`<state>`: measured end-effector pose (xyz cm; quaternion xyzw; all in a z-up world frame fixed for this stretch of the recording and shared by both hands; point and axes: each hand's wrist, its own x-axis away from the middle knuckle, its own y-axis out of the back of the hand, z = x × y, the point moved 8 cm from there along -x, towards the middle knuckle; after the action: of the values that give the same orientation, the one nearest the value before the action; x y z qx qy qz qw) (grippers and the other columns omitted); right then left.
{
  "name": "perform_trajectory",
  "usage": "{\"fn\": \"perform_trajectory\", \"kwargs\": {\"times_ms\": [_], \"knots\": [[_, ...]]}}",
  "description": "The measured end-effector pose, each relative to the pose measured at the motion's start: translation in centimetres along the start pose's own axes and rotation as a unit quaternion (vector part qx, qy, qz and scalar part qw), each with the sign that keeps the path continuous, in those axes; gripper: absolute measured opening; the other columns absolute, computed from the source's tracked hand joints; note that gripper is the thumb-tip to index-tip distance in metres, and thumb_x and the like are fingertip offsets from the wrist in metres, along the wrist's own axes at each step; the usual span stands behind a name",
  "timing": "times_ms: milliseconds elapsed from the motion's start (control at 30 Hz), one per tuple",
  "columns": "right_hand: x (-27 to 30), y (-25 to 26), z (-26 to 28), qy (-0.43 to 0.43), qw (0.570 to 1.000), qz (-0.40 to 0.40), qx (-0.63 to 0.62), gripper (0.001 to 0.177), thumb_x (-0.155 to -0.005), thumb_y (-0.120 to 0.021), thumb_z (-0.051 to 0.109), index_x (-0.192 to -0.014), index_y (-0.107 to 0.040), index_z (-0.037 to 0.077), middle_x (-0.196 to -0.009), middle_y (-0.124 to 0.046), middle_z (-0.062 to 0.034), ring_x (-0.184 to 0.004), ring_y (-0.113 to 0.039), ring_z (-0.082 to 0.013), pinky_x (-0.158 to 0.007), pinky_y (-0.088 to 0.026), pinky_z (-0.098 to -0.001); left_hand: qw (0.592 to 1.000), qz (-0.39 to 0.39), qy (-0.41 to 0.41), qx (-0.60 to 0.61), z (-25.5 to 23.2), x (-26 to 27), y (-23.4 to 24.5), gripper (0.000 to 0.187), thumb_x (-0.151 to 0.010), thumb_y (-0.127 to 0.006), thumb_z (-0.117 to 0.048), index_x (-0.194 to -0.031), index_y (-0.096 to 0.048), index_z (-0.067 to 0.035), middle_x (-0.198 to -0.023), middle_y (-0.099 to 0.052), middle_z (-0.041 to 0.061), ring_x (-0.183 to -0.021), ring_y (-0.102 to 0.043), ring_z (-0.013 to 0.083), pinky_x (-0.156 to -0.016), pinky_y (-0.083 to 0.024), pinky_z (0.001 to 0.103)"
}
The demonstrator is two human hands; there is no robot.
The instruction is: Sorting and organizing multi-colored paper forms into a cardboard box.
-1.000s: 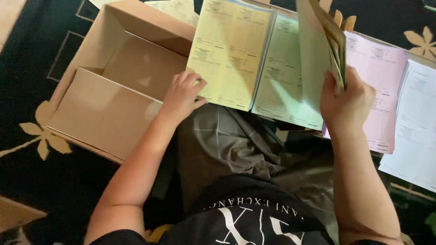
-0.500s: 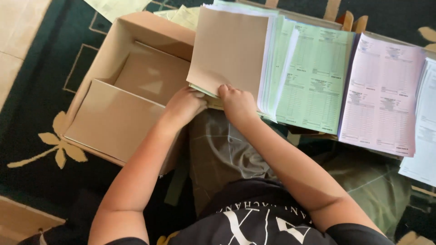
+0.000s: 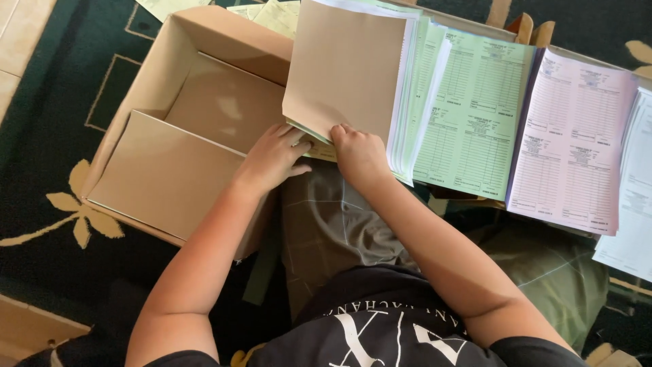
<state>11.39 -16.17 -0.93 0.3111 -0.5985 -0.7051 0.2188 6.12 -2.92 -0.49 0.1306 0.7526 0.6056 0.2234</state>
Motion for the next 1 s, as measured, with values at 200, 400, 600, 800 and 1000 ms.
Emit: {"fn": "perform_trajectory", "kwargs": {"times_ms": [200, 400, 600, 800, 1000], "knots": [[0.2, 0.1, 0.2, 0.003, 1.000, -0.011, 0.000, 0.016, -0.085, -0.068, 0.007, -0.100, -0.065, 0.011, -0.101, -0.076, -0.0077, -0.081, -0.078, -0.0323, -0.062, -0.062, -0.0414, 0.999, -0.041, -0.011, -0.010, 0.2, 0.2, -0.1, 0.027, -0.083, -0.081, -0.024, -0.105, -0.074, -0.010, -0.105, -0.068, 0.007, -0.107, -0.065, 0.0265, -0.100, -0.049, 0.041], [0.6, 0.3, 0.4, 0.013, 0.999, -0.048, -0.002, 0.011, -0.087, -0.064, 0.007, -0.096, -0.066, 0.011, -0.100, -0.077, -0.0087, -0.080, -0.078, -0.0308, -0.060, -0.060, -0.0378, 0.998, -0.061, -0.027, -0.005, -0.2, 0.3, 1.1, 0.013, -0.087, -0.077, -0.019, -0.095, -0.075, -0.009, -0.091, -0.071, 0.006, -0.093, -0.071, 0.0254, -0.093, -0.053, 0.038], [1.6, 0.0, 0.7, 0.006, 0.992, -0.118, 0.033, 0.010, -0.089, -0.061, 0.014, -0.098, -0.065, 0.014, -0.104, -0.078, -0.0064, -0.086, -0.078, -0.0258, -0.061, -0.061, -0.0350, 0.990, -0.142, -0.014, -0.010, -1.6, 0.2, 4.6, 0.007, -0.087, -0.074, -0.009, -0.080, -0.074, -0.006, -0.074, -0.068, 0.003, -0.085, -0.070, 0.0246, -0.094, -0.054, 0.036], [2.7, 0.0, 1.7, -0.008, 0.980, -0.190, 0.052, 0.061, -0.071, -0.075, 0.039, -0.124, -0.066, 0.009, -0.122, -0.072, -0.0122, -0.104, -0.075, -0.0265, -0.075, -0.062, -0.0336, 0.974, -0.223, -0.035, -0.012, 0.6, 1.3, 2.0, 0.010, -0.077, -0.077, -0.006, -0.071, -0.074, -0.013, -0.063, -0.063, 0.003, -0.074, -0.066, 0.0221, -0.092, -0.054, 0.037], [0.5, -0.1, -4.6, -0.165, 0.969, -0.101, -0.150, 0.023, -0.091, -0.059, 0.021, -0.114, -0.061, 0.020, -0.106, -0.073, 0.0006, -0.087, -0.077, -0.0286, -0.068, -0.062, -0.0410, 0.964, -0.255, 0.063, -0.048, -6.4, -5.3, 7.9, 0.022, -0.082, -0.087, -0.007, -0.099, -0.077, -0.017, -0.100, -0.072, -0.003, -0.116, -0.066, 0.0230, -0.101, -0.045, 0.043]]}}
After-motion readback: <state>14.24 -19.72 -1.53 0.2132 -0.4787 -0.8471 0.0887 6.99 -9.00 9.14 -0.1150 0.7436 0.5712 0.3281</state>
